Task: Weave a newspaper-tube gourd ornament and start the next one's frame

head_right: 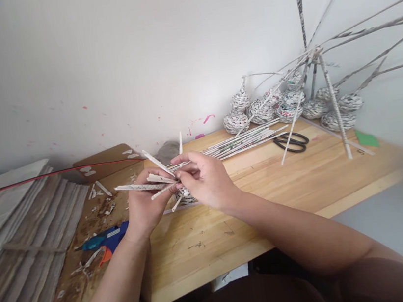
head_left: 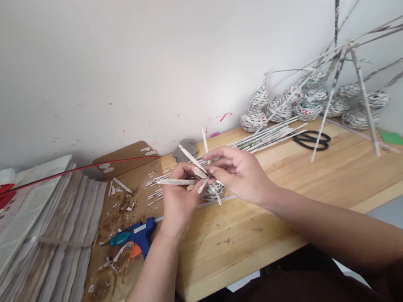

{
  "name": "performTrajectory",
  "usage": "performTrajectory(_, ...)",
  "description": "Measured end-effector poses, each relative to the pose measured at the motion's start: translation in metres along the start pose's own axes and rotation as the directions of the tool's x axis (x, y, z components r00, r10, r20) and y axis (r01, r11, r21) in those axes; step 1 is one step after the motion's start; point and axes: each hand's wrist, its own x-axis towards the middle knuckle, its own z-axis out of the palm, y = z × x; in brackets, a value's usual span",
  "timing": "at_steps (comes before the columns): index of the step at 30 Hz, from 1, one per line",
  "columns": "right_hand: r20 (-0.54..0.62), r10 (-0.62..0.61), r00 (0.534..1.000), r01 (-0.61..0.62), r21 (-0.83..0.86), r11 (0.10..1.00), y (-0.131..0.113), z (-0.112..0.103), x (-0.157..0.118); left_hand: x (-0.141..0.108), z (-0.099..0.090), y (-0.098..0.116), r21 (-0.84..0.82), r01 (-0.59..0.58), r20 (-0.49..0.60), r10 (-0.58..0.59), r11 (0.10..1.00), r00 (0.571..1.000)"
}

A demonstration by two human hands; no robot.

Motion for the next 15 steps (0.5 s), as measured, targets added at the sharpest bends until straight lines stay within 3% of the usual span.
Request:
performTrajectory(3,0.001,-0.021,1.0,0.021,-0.051,0.998,-0.0014,-0.0003,0.0001,0.0014,0.0008,-0.0018,-0.063,0.074,-0.019,-0.075,0.995,0.997)
performTrajectory(6,0.053,-0.115,0.992,0.121,-0.15,0.981,-0.0038,-0.0014,-0.0009,0.003,-0.0013,-0.0029,-0.03,0.123,-0.016,-0.124,0.992,0.992)
performTrajectory(10,0.143,-0.266,0.953,0.297,-0.286,0.911,-0.0059,-0.0021,-0.0044,0.004,-0.0048,-0.0006,0.065,0.115,-0.02,-0.114,0.991,0.993)
performTrajectory(15,0.124,-0.352,0.928,0.369,-0.432,0.823,-0.0047,-0.0022,-0.006,0.0036,-0.0052,-0.0018,0.017,0.085,-0.01,-0.084,0.996,0.996)
